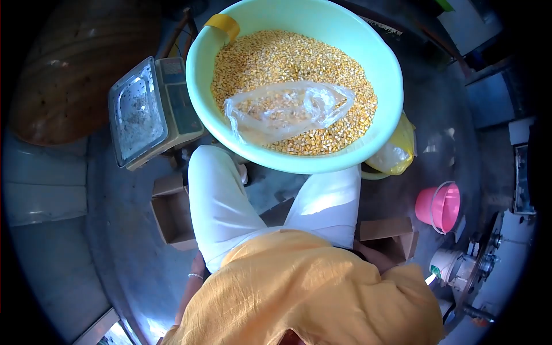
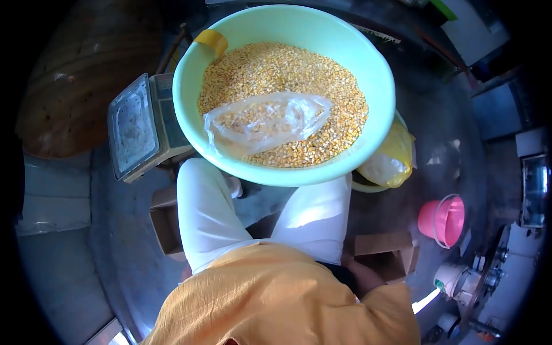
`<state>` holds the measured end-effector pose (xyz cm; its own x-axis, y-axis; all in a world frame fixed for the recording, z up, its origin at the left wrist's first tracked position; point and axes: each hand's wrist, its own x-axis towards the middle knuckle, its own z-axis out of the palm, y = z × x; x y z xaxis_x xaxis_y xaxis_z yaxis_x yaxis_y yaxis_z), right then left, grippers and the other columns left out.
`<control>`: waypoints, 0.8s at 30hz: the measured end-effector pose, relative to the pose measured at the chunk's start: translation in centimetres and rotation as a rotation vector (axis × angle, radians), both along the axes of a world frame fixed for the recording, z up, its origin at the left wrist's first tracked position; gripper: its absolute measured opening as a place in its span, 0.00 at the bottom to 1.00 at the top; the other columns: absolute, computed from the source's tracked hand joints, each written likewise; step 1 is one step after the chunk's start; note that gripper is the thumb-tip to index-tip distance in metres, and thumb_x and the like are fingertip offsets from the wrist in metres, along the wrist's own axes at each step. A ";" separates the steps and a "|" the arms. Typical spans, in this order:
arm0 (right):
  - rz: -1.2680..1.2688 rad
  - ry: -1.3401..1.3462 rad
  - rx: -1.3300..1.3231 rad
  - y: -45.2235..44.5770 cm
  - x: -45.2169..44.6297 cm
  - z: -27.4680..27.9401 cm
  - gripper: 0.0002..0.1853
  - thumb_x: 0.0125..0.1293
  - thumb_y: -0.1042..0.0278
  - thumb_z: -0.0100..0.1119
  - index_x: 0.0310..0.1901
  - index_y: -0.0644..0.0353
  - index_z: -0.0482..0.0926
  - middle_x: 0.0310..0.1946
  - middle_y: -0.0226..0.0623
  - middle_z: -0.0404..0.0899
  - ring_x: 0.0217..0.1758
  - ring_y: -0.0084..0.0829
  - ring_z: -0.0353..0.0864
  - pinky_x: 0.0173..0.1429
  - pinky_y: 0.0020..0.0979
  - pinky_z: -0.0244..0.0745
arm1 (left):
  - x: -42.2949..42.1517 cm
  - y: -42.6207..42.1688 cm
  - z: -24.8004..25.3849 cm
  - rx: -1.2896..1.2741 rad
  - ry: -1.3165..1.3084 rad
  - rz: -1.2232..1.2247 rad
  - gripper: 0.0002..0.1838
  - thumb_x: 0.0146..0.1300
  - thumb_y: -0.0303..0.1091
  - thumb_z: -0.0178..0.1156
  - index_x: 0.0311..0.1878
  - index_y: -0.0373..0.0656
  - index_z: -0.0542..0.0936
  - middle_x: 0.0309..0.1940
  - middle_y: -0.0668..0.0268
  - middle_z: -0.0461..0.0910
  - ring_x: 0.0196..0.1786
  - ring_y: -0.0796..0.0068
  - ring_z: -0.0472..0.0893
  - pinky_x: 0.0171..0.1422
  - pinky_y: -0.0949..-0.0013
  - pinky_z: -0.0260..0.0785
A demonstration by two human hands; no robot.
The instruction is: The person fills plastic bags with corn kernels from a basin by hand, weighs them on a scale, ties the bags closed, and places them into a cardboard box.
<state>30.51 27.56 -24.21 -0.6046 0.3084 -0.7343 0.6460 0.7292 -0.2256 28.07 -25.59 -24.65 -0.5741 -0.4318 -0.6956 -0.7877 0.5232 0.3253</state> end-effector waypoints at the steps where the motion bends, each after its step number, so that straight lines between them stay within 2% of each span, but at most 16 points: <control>1: 0.039 0.011 0.004 -1.2 -1.7 -0.2 0.09 0.57 0.78 0.53 0.37 0.63 0.81 0.31 0.41 0.82 0.28 0.31 0.82 0.30 0.31 0.79 | -0.4 0.1 -0.2 0.021 -0.011 -0.014 0.23 0.62 0.46 0.55 0.48 0.32 0.77 0.43 0.49 0.80 0.47 0.54 0.79 0.53 0.61 0.68; 6: 0.157 -0.140 0.076 -3.4 -5.7 -1.7 0.09 0.58 0.77 0.54 0.38 0.63 0.81 0.32 0.41 0.82 0.30 0.30 0.82 0.32 0.30 0.79 | -1.3 0.5 -0.4 0.063 -0.059 -0.045 0.23 0.62 0.45 0.54 0.48 0.32 0.77 0.43 0.49 0.80 0.47 0.55 0.79 0.53 0.61 0.68; 14: 0.187 -0.337 0.089 -1.7 -5.9 -2.9 0.10 0.58 0.74 0.55 0.40 0.63 0.81 0.33 0.40 0.82 0.32 0.30 0.82 0.34 0.30 0.79 | -2.5 1.0 -1.4 0.068 -0.234 -0.043 0.22 0.63 0.45 0.54 0.48 0.32 0.77 0.43 0.50 0.80 0.46 0.56 0.79 0.53 0.62 0.68; 24: 0.168 -0.537 0.063 1.8 -4.4 -0.3 0.11 0.59 0.71 0.56 0.43 0.62 0.81 0.35 0.39 0.82 0.35 0.29 0.82 0.36 0.29 0.79 | -5.5 4.0 -1.7 0.121 -0.338 -0.053 0.22 0.63 0.44 0.54 0.48 0.31 0.77 0.42 0.51 0.81 0.46 0.58 0.79 0.53 0.63 0.68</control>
